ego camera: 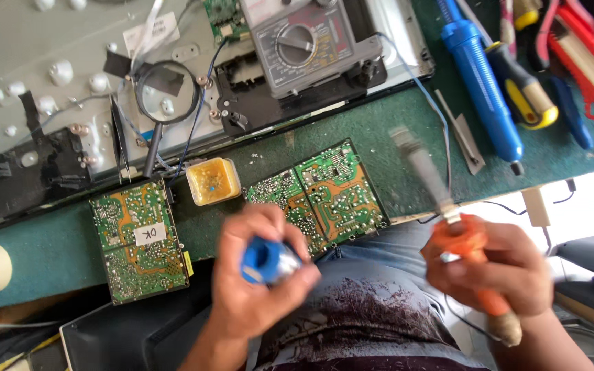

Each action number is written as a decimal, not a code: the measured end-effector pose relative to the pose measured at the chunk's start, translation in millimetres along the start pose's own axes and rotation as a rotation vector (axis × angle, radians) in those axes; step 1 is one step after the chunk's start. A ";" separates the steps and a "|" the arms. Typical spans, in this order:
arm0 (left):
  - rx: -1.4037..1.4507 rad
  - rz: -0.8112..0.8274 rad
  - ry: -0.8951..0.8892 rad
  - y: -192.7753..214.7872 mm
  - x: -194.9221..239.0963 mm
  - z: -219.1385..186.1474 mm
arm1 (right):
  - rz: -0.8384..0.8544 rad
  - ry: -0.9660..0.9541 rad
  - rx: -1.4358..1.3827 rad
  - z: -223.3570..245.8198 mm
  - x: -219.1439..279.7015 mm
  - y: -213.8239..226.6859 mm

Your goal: The person uses a soldering iron and tweezers to work on a green circuit board. They apply solder from a spool to various points on the board while holding it steady with their other hand.

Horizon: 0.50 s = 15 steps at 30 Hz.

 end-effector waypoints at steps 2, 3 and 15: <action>-0.085 -0.089 -0.072 6.9 -19.8 -2.6 | -0.047 0.628 0.196 24.4 -2.4 -7.9; -0.216 -0.065 -0.138 7.6 -32.6 -6.4 | -0.147 -0.105 -0.159 24.9 -9.1 -10.1; -0.321 -0.100 -0.141 17.1 -69.7 20.1 | 0.097 0.120 -0.287 9.6 -5.1 19.4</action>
Point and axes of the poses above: each hand's wrist, its own x-axis away from the middle knuckle, its own y-axis out of the back of the hand, z = x × y, the point moved 3 cm from there along -x, towards the middle knuckle, and after that the axes turned 11 degrees about -y, right-handed, at the moved point
